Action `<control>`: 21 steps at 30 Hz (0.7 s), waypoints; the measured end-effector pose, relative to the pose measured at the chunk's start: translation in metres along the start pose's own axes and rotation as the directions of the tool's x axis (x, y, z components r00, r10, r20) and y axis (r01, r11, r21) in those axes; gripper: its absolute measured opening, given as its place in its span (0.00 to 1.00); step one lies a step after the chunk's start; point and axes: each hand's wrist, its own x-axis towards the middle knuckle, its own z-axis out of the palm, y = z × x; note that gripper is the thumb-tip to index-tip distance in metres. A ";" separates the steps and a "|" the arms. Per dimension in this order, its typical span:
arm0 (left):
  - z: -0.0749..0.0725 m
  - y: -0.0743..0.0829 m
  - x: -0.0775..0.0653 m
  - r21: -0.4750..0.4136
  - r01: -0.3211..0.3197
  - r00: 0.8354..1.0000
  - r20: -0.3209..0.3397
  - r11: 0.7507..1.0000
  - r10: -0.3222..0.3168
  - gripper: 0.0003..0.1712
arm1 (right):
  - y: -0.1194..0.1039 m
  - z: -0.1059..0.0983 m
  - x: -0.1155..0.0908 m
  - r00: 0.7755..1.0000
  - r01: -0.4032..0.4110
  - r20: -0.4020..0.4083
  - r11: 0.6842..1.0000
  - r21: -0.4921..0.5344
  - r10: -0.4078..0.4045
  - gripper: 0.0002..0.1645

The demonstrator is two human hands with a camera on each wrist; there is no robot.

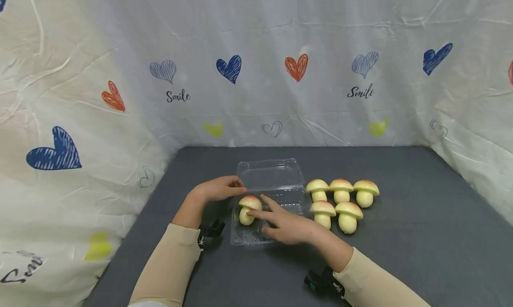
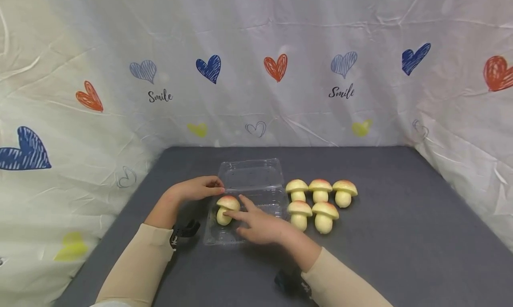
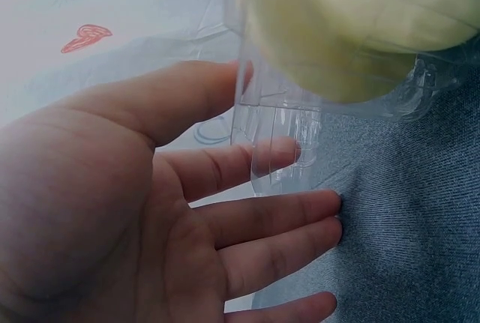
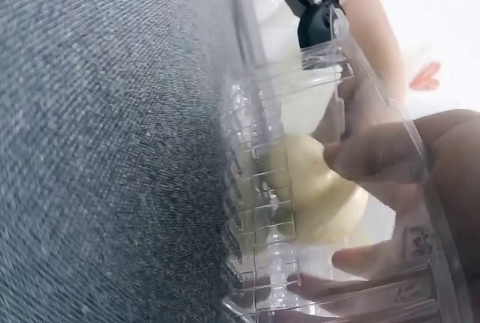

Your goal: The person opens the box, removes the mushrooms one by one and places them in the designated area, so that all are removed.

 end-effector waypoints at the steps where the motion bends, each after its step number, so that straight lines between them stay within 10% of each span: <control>1: 0.000 0.000 0.000 0.001 -0.002 1.000 0.001 1.000 0.002 0.24 | 0.000 0.001 0.000 1.000 0.011 -0.010 1.000 -0.008 -0.011 0.33; 21: -0.001 -0.002 0.005 0.014 -0.010 1.000 -0.008 1.000 0.010 0.25 | 0.000 -0.018 -0.005 0.938 0.026 -0.346 0.999 -0.044 -0.040 0.22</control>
